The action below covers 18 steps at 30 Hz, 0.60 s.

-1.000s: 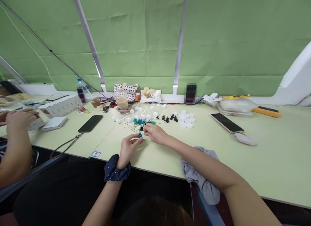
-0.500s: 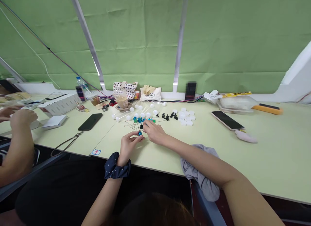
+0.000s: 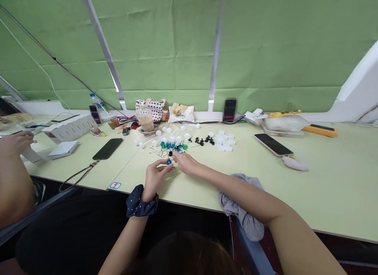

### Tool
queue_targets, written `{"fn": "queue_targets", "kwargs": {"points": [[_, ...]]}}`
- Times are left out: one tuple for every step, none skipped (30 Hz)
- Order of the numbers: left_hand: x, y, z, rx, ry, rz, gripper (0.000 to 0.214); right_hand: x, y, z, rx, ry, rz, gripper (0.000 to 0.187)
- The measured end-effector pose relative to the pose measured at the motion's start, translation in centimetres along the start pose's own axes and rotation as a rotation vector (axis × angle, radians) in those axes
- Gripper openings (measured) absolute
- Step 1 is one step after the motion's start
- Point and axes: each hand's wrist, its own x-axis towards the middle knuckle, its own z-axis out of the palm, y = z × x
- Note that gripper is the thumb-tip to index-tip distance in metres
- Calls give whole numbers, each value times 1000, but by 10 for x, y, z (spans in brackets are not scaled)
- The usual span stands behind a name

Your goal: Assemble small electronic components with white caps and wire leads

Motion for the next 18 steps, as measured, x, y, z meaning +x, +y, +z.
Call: {"fn": "queue_targets", "kwargs": {"points": [[0, 0, 0, 2, 0, -2, 38, -1, -1, -1, 29, -4, 3, 11], [1, -1, 0, 3, 2, -4, 38, -1, -2, -1, 61, -5, -7, 10], [1, -2, 0, 4, 6, -7, 38, -2, -2, -2, 91, -4, -27, 8], [2, -2, -1, 3, 10, -9, 38, -2, -2, -2, 115, 0, -51, 7], [2, -3, -1, 2, 10, -10, 38, -1, -1, -2, 130, 6, -75, 6], [2, -4, -1, 0, 7, -8, 38, -1, 1, -2, 136, 18, -97, 4], [3, -4, -1, -3, 4, -5, 39, 0, 2, -1, 135, 37, -121, 4], [3, -4, -1, -5, 0, -1, 39, 0, 4, 0, 126, 62, -147, 4], [3, -5, -1, -5, -3, 1, 39, 1, 5, 1, 109, 93, -171, 5], [3, -5, -1, -4, -4, 1, 39, 1, 7, 2, 85, 123, -193, 6], [3, -5, -1, -2, -4, 0, 39, 1, 7, 3, 57, 154, -210, 7], [3, -4, -1, 0, -4, -3, 39, 1, 8, 4, 27, 183, -222, 9], [2, -4, 0, 2, -6, -6, 38, 1, 8, 5, -2, 211, -229, 10], [2, -4, 0, 5, -11, -7, 38, 0, 7, 6, -27, 237, -232, 12], [2, -4, 0, 7, -17, -7, 38, 0, 6, 6, -48, 263, -234, 14], [1, -4, 0, 9, -23, -6, 38, 0, 6, 7, -64, 284, -236, 15], [1, -4, 0, 10, -30, -7, 38, 0, 5, 7, -77, 300, -236, 17], [1, -4, 0, 11, -35, -9, 38, 0, 5, 7, -85, 307, -235, 18]]}}
